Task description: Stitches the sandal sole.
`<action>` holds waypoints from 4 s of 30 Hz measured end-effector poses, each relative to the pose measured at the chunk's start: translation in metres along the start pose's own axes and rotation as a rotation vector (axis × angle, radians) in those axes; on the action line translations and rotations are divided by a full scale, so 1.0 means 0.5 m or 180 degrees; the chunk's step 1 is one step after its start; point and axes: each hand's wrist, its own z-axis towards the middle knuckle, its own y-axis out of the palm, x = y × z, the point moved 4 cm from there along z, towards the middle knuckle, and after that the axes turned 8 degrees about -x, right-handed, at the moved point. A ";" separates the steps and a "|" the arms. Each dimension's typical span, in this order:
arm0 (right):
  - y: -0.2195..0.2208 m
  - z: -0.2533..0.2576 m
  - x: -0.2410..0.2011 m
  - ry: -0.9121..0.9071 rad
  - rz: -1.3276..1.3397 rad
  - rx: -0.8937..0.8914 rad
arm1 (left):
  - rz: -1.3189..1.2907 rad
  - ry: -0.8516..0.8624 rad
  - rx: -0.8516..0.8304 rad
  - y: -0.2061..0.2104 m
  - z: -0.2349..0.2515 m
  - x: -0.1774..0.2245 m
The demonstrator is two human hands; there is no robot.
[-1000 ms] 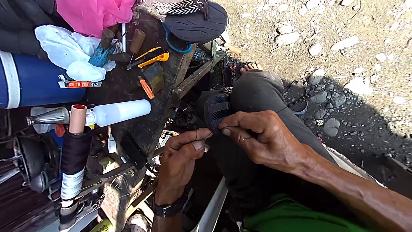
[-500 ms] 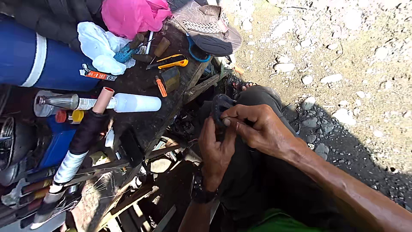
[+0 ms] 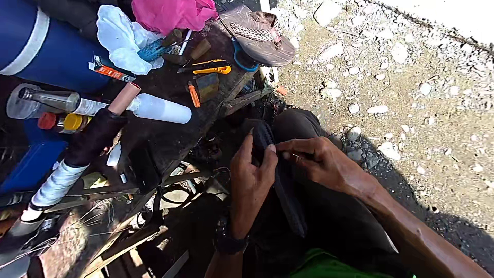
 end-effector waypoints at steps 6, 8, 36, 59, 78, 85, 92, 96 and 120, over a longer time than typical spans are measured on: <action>-0.145 -0.091 0.044 0.0539 0.0145 0.0804 | -0.2263 -0.0330 0.0376 -0.161 -0.017 -0.090; -0.214 -0.137 0.092 0.1236 -0.0398 0.1159 | -0.1365 -0.0643 0.0771 -0.197 -0.034 -0.117; -0.017 0.081 -0.024 -0.0149 0.0197 -0.0366 | -0.1364 0.0183 -0.0008 -0.053 -0.011 -0.022; -0.137 0.143 -0.106 0.0135 -0.1621 -0.1555 | -0.0698 0.0440 0.0536 0.005 -0.001 0.025; -0.146 0.137 -0.111 -0.0267 -0.2077 -0.1581 | -0.1946 -0.0085 -0.0384 -0.034 0.026 -0.010; -0.128 0.124 -0.099 -0.0480 -0.2045 -0.1125 | -0.1746 -0.1012 -0.0990 -0.067 0.075 0.011; -0.122 0.117 -0.089 -0.0471 -0.1879 -0.0998 | -0.1505 -0.1340 -0.1216 -0.073 0.091 0.028; -0.121 0.117 -0.080 -0.0511 -0.1780 -0.0953 | -0.1508 -0.1423 -0.1224 -0.073 0.094 0.031; -0.103 0.114 -0.047 -0.0801 -0.1293 -0.0661 | -0.2300 -0.1185 -0.1163 -0.059 0.072 0.010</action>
